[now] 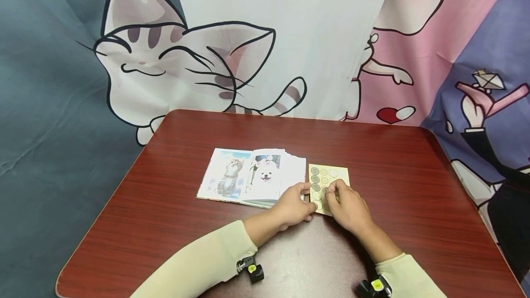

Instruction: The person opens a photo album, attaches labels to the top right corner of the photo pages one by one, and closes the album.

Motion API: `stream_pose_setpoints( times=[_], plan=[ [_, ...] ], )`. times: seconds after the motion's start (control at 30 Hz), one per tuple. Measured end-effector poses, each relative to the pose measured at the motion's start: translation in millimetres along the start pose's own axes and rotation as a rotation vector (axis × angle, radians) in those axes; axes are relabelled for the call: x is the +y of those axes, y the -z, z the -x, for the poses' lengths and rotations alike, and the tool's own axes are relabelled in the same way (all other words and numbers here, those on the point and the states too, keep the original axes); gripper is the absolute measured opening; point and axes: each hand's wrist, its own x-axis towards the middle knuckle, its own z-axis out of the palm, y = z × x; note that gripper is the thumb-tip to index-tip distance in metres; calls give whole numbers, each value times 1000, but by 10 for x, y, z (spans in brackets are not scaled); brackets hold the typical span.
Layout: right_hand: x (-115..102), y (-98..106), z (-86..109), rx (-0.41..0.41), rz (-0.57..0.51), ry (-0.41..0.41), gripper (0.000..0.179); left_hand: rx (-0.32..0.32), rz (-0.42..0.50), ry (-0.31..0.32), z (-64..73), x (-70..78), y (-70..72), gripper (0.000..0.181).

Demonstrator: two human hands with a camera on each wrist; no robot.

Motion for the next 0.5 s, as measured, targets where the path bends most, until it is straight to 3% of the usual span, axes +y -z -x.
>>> stream_pose_setpoints(
  times=[0.3, 0.5],
  plan=[
    [-5, 5, 3, -2, -10, -2, 15, 12, -294, -129, 93, -45, 106, 61],
    [-17, 18, 10, 34, -7, -14, 12, -126, -293, -193, 251, -16, 182, 51]
  ],
)
